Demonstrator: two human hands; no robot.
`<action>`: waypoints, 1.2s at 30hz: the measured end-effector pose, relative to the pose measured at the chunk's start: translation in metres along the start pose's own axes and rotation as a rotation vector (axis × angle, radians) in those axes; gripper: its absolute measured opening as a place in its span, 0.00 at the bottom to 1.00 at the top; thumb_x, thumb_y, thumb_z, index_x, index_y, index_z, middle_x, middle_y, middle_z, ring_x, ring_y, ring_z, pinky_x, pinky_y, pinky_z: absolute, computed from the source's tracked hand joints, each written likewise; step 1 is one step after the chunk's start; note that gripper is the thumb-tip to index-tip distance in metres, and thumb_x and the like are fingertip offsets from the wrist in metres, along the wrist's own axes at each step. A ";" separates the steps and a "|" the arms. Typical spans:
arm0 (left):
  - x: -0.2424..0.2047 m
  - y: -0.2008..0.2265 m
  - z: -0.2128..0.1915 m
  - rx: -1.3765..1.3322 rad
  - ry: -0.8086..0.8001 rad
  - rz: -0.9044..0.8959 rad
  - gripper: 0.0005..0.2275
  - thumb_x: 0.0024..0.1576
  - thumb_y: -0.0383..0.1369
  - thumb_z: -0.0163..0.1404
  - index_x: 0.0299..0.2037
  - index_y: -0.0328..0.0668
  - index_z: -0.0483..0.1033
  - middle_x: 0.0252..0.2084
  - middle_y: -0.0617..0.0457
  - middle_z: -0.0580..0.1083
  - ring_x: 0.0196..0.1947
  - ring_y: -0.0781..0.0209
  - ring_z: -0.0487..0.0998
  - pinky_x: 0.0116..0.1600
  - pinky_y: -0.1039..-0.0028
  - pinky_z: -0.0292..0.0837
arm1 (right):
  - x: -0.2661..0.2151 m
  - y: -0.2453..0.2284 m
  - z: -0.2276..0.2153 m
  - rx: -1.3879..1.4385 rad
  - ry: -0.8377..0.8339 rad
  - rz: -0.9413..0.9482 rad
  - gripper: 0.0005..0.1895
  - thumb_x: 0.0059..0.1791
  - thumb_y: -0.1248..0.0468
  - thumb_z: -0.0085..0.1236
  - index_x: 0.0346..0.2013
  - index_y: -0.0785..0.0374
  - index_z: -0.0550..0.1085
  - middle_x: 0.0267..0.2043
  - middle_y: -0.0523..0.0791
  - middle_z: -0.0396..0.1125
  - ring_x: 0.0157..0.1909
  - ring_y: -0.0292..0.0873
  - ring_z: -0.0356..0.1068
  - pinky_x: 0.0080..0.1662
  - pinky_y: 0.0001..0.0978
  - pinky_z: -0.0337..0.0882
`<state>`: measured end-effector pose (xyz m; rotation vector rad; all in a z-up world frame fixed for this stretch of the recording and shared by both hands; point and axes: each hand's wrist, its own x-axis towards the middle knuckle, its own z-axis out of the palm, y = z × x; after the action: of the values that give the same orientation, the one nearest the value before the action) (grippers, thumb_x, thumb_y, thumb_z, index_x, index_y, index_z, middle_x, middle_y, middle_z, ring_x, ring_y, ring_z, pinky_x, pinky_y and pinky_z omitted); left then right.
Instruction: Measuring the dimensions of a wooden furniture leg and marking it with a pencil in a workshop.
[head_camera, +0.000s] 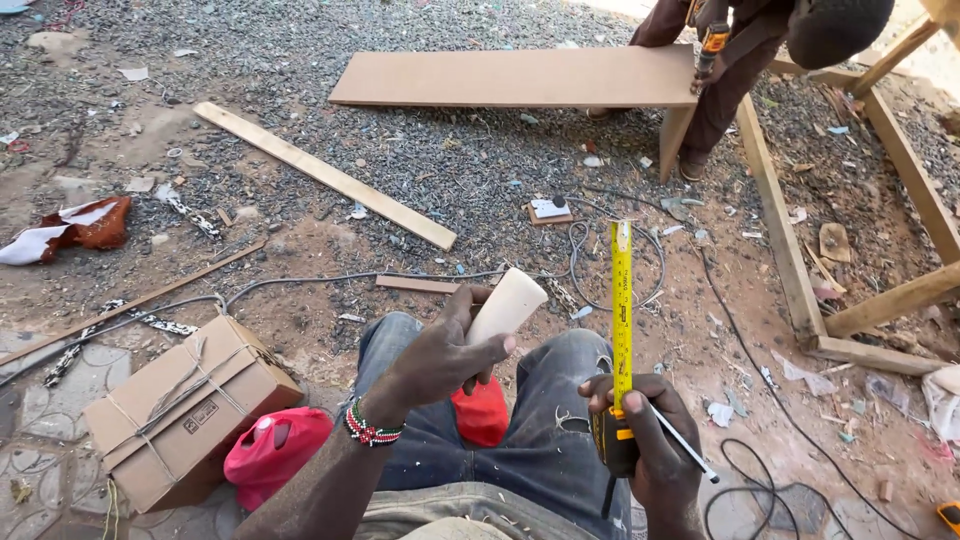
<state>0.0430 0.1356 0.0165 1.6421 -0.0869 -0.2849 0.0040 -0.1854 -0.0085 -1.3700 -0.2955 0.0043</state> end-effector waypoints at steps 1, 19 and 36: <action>-0.001 0.001 -0.001 0.000 0.003 0.003 0.30 0.69 0.39 0.58 0.78 0.39 0.60 0.40 0.49 0.80 0.24 0.67 0.79 0.25 0.75 0.73 | 0.001 0.002 -0.001 0.000 -0.004 -0.002 0.09 0.65 0.61 0.53 0.49 0.63 0.76 0.42 0.55 0.80 0.61 0.63 0.82 0.64 0.65 0.80; -0.008 0.013 0.012 0.697 0.129 0.150 0.34 0.66 0.61 0.51 0.73 0.44 0.74 0.46 0.42 0.89 0.36 0.45 0.93 0.35 0.54 0.87 | 0.016 0.007 0.011 0.006 -0.182 0.025 0.08 0.67 0.59 0.49 0.50 0.62 0.69 0.35 0.48 0.71 0.52 0.57 0.81 0.54 0.53 0.79; -0.004 0.021 0.016 0.656 0.161 0.146 0.36 0.73 0.65 0.28 0.28 0.50 0.81 0.17 0.60 0.71 0.13 0.66 0.66 0.20 0.67 0.56 | 0.040 -0.015 0.017 -0.604 -0.263 -0.001 0.07 0.56 0.63 0.68 0.35 0.63 0.85 0.29 0.43 0.77 0.24 0.36 0.72 0.26 0.31 0.71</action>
<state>0.0377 0.1186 0.0363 2.2896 -0.1913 -0.0023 0.0358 -0.1649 0.0172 -1.9735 -0.5477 0.1018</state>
